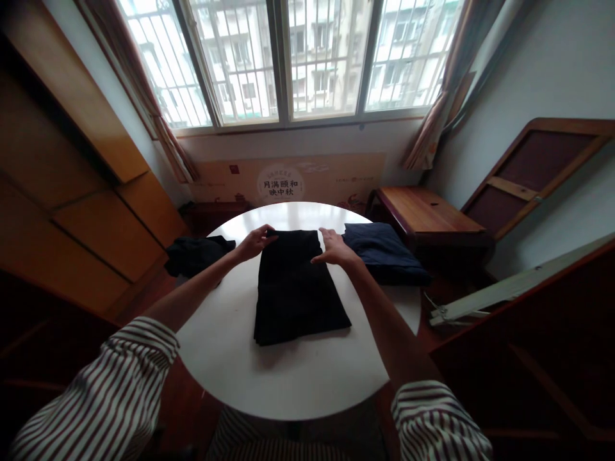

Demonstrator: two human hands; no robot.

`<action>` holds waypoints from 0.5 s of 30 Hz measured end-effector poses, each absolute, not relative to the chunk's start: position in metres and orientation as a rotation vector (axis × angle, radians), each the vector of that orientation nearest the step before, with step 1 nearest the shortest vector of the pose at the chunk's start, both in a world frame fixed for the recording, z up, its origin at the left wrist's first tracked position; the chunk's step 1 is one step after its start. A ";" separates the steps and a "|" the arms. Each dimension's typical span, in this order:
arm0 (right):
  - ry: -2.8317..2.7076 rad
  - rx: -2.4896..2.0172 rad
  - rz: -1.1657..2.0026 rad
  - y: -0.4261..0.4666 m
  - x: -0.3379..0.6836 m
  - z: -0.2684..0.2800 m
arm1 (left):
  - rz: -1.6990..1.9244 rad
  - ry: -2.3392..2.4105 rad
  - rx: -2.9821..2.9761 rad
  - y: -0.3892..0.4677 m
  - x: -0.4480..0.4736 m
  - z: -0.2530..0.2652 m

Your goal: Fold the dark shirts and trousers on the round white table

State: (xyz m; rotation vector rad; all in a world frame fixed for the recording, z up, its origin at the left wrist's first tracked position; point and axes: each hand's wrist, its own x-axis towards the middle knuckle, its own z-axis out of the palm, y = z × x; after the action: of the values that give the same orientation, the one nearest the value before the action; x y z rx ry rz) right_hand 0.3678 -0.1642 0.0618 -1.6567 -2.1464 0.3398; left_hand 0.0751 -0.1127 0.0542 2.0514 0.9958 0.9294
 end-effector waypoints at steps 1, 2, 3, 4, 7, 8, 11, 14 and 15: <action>-2.187 -1.586 0.324 -0.155 0.368 0.069 | 0.953 0.907 2.069 -0.123 0.077 0.063; -2.221 -1.518 0.331 -0.146 0.368 0.077 | 0.971 0.842 2.095 -0.134 0.079 0.071; -2.251 -1.463 0.376 -0.138 0.368 0.085 | 0.980 0.805 2.128 -0.144 0.080 0.079; -2.278 -1.423 0.460 -0.132 0.369 0.091 | 0.983 0.780 2.159 -0.152 0.081 0.086; -2.347 -1.400 0.784 -0.123 0.374 0.105 | 0.967 0.737 2.201 -0.170 0.077 0.095; -2.362 -1.408 0.852 -0.122 0.377 0.107 | 0.968 0.739 2.183 -0.173 0.074 0.094; -2.383 -1.416 0.968 -0.126 0.381 0.109 | 1.010 0.790 2.002 -0.174 0.064 0.079; -2.424 -1.441 1.002 -0.129 0.372 0.112 | 1.050 0.895 1.765 -0.164 0.057 0.065; -2.449 -1.463 0.922 -0.128 0.367 0.117 | 1.076 0.935 1.714 -0.158 0.056 0.065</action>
State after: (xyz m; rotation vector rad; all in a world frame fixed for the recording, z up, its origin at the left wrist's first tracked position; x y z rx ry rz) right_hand 0.3670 -0.1284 0.1167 -1.4633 -2.4486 0.9222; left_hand 0.0560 -0.1579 0.0653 1.7140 0.9351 1.0760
